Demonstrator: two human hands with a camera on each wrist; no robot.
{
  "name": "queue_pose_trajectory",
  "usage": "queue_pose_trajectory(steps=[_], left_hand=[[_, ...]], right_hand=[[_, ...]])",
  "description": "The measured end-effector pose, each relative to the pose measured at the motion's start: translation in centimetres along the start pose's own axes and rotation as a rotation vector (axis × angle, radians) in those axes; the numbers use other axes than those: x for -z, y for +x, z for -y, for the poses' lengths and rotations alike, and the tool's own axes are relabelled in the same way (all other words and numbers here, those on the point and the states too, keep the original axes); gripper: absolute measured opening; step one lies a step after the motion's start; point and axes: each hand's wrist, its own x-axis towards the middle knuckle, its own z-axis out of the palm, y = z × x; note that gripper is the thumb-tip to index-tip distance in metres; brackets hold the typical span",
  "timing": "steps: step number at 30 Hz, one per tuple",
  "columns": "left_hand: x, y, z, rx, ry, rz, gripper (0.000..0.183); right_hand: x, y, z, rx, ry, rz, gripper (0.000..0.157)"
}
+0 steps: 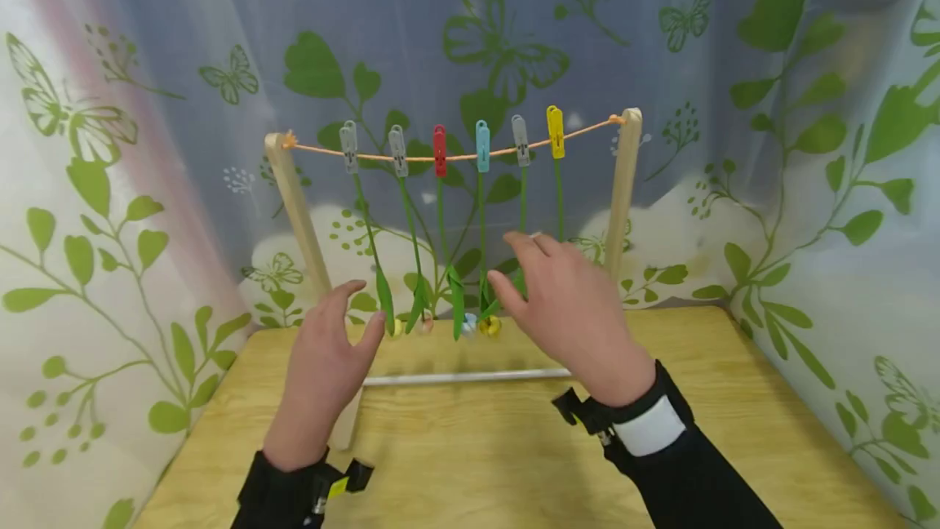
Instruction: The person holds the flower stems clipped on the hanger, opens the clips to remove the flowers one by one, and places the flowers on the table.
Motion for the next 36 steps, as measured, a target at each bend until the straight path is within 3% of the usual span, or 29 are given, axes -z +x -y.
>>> queue_pose_trajectory(steps=[6, 14, 23, 28, 36], left_hand=[[0.1, 0.1, 0.7, 0.068, -0.032, 0.051, 0.052], [-0.4, 0.8, 1.2, 0.102, -0.105, 0.127, 0.056], [-0.9, 2.3, 2.4, 0.121, -0.14, 0.178, 0.061], [-0.9, 2.8, 2.7, 0.163, -0.198, 0.222, 0.063], [-1.0, 3.4, 2.6, 0.131, -0.246, 0.211, 0.064]], right_hand=[[0.9, 1.8, 0.5, 0.074, -0.045, -0.03, 0.054], [1.8, 4.2, 1.4, 0.153, -0.093, -0.059, 0.051], [2.6, 7.5, 2.0, 0.328, -0.079, -0.243, 0.035], [3.0, 9.1, 2.4, 0.395, -0.108, -0.278, 0.033], [3.7, 12.4, 3.8, 0.493, -0.139, -0.3, 0.029]])
